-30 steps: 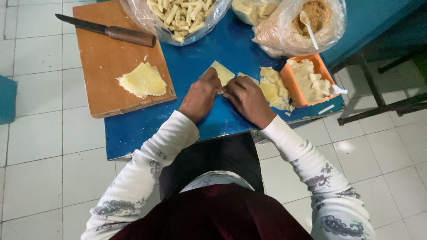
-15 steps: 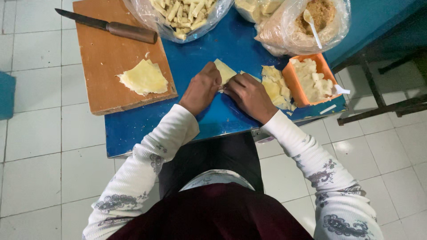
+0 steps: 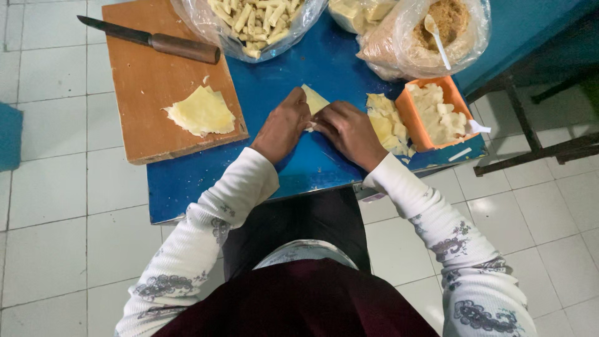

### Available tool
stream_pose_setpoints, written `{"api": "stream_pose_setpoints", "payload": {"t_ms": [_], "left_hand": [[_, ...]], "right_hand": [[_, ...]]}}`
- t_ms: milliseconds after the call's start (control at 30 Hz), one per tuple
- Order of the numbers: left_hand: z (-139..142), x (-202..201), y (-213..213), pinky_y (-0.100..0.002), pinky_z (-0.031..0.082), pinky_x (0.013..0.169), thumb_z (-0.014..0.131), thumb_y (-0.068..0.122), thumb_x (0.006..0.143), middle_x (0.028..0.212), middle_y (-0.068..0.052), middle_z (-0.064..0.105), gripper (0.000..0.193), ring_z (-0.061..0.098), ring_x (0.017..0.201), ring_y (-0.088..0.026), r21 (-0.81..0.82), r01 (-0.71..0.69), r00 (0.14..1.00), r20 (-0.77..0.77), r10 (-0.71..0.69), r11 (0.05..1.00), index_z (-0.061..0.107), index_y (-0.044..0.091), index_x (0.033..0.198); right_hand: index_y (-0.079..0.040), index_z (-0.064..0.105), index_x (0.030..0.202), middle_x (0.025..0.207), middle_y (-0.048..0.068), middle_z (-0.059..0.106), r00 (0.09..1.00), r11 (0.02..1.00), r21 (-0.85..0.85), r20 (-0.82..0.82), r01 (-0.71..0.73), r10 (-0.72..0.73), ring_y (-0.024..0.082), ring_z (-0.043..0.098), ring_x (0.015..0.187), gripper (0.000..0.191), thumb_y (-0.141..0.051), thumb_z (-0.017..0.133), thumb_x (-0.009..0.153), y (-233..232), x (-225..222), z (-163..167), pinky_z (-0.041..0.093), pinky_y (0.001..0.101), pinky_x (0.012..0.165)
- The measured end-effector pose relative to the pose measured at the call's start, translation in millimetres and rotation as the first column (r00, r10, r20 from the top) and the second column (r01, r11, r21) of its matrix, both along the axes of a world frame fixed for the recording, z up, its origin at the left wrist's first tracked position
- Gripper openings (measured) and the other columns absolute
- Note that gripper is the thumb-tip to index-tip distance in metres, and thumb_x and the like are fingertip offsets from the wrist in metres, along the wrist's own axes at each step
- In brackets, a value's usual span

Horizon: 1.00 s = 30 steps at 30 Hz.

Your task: The person sits at a blue table folding thin yellow wrapper sheets, occasionally spooning brown powder from a plastic bag onto a sheet, and placing folded pieces into an orange container. A knife on a cutting board and a bag of rolled snack pieces sit nearby but are not used.

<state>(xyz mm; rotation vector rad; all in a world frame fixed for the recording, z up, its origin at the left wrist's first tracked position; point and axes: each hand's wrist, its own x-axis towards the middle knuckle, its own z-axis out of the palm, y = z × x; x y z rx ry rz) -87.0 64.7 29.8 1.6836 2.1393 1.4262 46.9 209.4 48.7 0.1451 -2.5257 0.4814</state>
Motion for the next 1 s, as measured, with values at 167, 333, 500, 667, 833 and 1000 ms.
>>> {"api": "stream_pose_setpoints", "payload": {"t_ms": [167,333,500,667,833,1000], "left_hand": [[3.9,7.2,-7.5,-0.051,0.048,0.079,0.070,0.004,0.083,0.117,-0.018,0.052,0.026,0.060,0.100,-0.043,-0.090,-0.053,0.999,0.008,0.054,0.995,0.057,-0.004,0.104],[6.6,12.7,-8.6,-0.049,0.051,0.084,0.068,0.002,0.086,0.116,-0.014,0.052,0.016,0.057,0.108,-0.037,-0.062,-0.097,0.976,-0.199,0.083,0.993,0.059,0.000,0.099],[2.3,13.4,-7.0,-0.045,0.051,0.090,0.069,0.003,0.088,0.117,-0.012,0.054,0.012,0.052,0.113,-0.034,-0.024,-0.154,0.954,-0.262,0.143,0.988,0.060,0.002,0.095],[0.9,13.4,-8.1,-0.048,0.045,0.094,0.073,0.008,0.079,0.115,-0.013,0.054,0.020,0.049,0.121,-0.036,0.050,-0.208,0.906,-0.367,0.212,0.977,0.065,0.002,0.097],[3.6,11.5,-4.6,-0.048,0.044,0.098,0.074,0.010,0.082,0.117,-0.011,0.056,0.017,0.049,0.123,-0.035,0.042,-0.272,0.864,-0.430,0.263,0.961,0.064,0.003,0.094],[-1.6,26.8,-16.9,-0.047,0.044,0.101,0.068,0.009,0.089,0.123,-0.014,0.056,0.029,0.050,0.127,-0.033,-0.009,-0.280,0.918,-0.297,0.264,0.960,0.061,0.001,0.116]], "right_hand": [[-0.003,0.070,0.101,0.102,0.013,0.066,0.999,0.993,0.112,-0.014,0.030,-0.028,0.034,0.063,0.096,0.013,-0.011,0.076,0.091,0.3,-3.1,-3.5,0.052,0.0423,0.083],[-0.001,0.070,0.106,0.106,0.014,0.063,0.997,0.990,0.121,-0.040,0.068,-0.064,0.034,0.059,0.101,0.017,-0.010,0.075,0.092,-4.0,-0.9,-7.7,0.050,0.0420,0.087],[-0.003,0.070,0.105,0.107,0.009,0.063,0.998,0.982,0.180,-0.026,0.064,-0.060,0.031,0.058,0.102,0.014,-0.010,0.073,0.093,-3.5,1.0,-6.9,0.050,0.0409,0.089],[-0.004,0.071,0.106,0.109,0.011,0.064,0.991,0.954,0.277,-0.093,0.114,-0.092,0.031,0.057,0.107,0.018,-0.008,0.069,0.088,-4.1,-2.1,-9.3,0.049,0.0411,0.091],[-0.001,0.072,0.126,0.120,0.007,0.064,0.980,0.912,0.358,-0.077,0.200,-0.185,0.026,0.056,0.112,0.038,-0.005,0.064,0.090,-10.4,7.5,-12.7,0.048,0.0408,0.097],[-0.011,0.072,0.128,0.133,0.005,0.061,0.972,0.899,0.370,-0.071,0.233,-0.223,0.028,0.053,0.118,0.036,-0.011,0.064,0.092,-14.3,4.6,-7.4,0.043,0.0424,0.095]]}}
